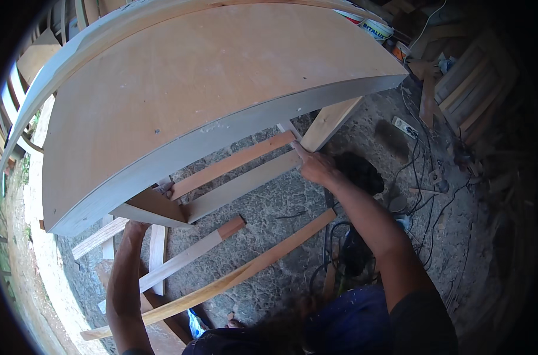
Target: The person selects wooden planks from a pile, carries them to a workbench, and fits them into the frame of a partially assembled wooden structure. The person handles the planks by hand, positioning them under the tabletop frame.
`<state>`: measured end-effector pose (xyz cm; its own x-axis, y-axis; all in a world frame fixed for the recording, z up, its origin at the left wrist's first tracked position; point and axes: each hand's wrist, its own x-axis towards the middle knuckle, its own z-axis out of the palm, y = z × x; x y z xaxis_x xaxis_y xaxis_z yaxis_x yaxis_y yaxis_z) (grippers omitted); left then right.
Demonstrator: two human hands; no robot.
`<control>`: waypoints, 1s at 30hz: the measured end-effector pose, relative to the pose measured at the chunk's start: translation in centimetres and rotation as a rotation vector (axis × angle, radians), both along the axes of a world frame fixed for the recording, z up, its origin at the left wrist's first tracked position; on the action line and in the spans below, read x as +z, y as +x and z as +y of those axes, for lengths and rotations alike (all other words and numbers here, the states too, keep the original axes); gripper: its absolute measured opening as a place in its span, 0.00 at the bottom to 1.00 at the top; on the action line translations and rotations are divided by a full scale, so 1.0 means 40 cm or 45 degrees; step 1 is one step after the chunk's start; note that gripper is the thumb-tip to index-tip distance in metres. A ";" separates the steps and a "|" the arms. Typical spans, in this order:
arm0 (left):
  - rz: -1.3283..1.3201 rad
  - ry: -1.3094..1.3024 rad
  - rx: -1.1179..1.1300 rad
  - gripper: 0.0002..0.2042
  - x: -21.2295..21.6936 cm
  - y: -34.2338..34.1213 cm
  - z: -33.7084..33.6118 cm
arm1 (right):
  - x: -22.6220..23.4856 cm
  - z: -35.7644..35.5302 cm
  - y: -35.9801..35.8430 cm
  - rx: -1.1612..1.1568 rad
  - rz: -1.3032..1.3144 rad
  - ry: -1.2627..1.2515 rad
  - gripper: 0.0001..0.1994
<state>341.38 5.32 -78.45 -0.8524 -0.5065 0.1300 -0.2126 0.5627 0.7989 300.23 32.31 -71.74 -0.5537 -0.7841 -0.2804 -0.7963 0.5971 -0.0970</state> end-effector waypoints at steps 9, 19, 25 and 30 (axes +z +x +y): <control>-0.227 -0.293 -0.023 0.14 -0.017 0.004 -0.008 | 0.006 -0.006 0.017 -0.036 0.018 0.084 0.38; -0.097 -0.706 -0.154 0.14 -0.052 0.029 -0.044 | 0.013 -0.014 0.029 -0.043 -0.014 0.004 0.37; 0.083 -0.564 -0.100 0.11 -0.089 0.042 -0.060 | 0.024 -0.023 0.037 -0.067 -0.014 0.013 0.36; 0.047 -0.348 -0.069 0.10 -0.035 -0.011 -0.018 | -0.036 0.011 -0.019 0.035 0.150 -0.110 0.35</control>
